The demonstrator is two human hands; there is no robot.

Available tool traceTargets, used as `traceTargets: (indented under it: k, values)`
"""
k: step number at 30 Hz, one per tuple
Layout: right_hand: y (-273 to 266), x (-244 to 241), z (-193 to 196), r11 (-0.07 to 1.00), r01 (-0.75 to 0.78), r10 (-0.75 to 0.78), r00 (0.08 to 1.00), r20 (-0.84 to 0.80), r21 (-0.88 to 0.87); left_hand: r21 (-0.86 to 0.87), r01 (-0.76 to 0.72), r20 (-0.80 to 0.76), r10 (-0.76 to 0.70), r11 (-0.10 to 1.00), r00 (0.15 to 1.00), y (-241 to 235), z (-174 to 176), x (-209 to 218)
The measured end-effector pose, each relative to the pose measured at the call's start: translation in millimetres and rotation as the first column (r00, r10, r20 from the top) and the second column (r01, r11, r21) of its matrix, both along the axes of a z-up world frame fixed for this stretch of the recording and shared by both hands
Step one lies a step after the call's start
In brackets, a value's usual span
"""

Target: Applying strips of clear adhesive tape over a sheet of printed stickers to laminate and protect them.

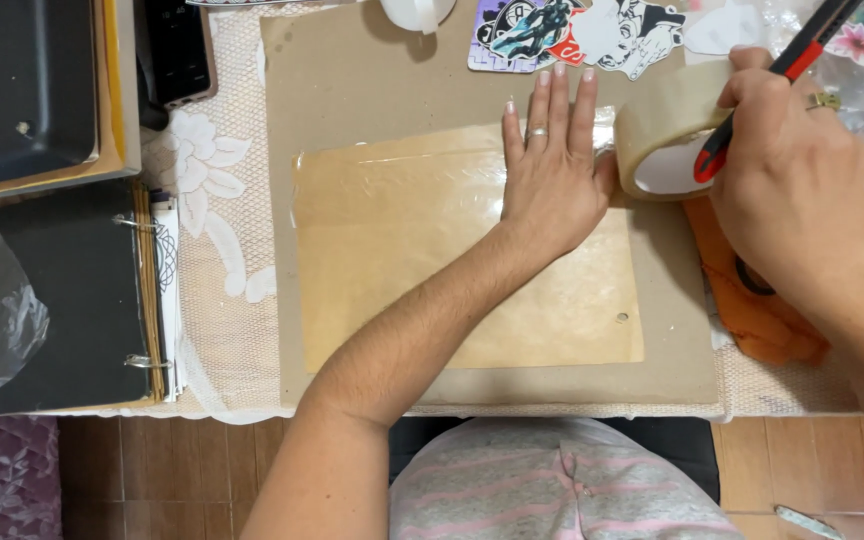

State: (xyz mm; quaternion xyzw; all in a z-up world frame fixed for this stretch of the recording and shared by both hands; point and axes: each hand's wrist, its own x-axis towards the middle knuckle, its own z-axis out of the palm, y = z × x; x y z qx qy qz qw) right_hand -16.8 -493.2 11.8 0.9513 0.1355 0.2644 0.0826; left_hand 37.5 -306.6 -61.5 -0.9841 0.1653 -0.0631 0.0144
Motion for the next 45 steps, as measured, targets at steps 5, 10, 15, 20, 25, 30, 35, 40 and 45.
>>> traceTargets:
  k: [5, 10, 15, 20, 25, 30, 35, 40, 45]
  values:
    - [-2, -6, 0, 0.998, -0.049, 0.049, 0.999, 0.003, 0.026, 0.147, -0.043, 0.045, 0.036, 0.988, 0.998, -1, 3, -2]
    - [-42, -18, -43, 0.992, 0.076, -0.062, 0.988, 0.139, -0.102, 0.173, -0.038, 0.039, 0.032, 0.984, 0.999, 1, 9, -2]
    - [-35, -21, -26, 0.995, 0.095, -0.092, 0.983, 0.157, -0.015, -0.437, 0.161, -0.055, -0.205, 0.885, 0.977, 22, 6, 0]
    - [-25, -25, -17, 0.982, 0.017, -0.031, 0.997, 0.067, 0.188, -0.599, 0.561, -0.079, -0.739, 0.571, 0.669, 68, 20, -13]
    - [-16, -23, -16, 0.990, 0.049, -0.065, 0.990, 0.122, 0.132, -0.516, 0.673, -0.064, -0.808, 0.529, 0.586, 81, 15, -13]
    - [-10, -24, -13, 0.991, 0.130, -0.130, 0.983, 0.131, 0.008, -0.525, 0.686, -0.116, -0.841, 0.504, 0.529, 85, 28, -8]
    - [3, -27, -4, 0.993, 0.104, -0.109, 0.987, 0.115, 0.050, -0.364, 0.783, -0.029, -0.847, 0.504, 0.531, 83, 33, -3]
    - [11, -32, 1, 0.992, 0.120, -0.124, 0.984, 0.127, 0.037, -0.485, 0.729, -0.077, -0.854, 0.483, 0.514, 86, 38, -6]
    - [15, -43, 5, 0.993, 0.105, -0.110, 0.987, 0.115, 0.054, -0.811, 0.387, -0.094, -0.750, 0.439, 0.654, 71, 46, 4]
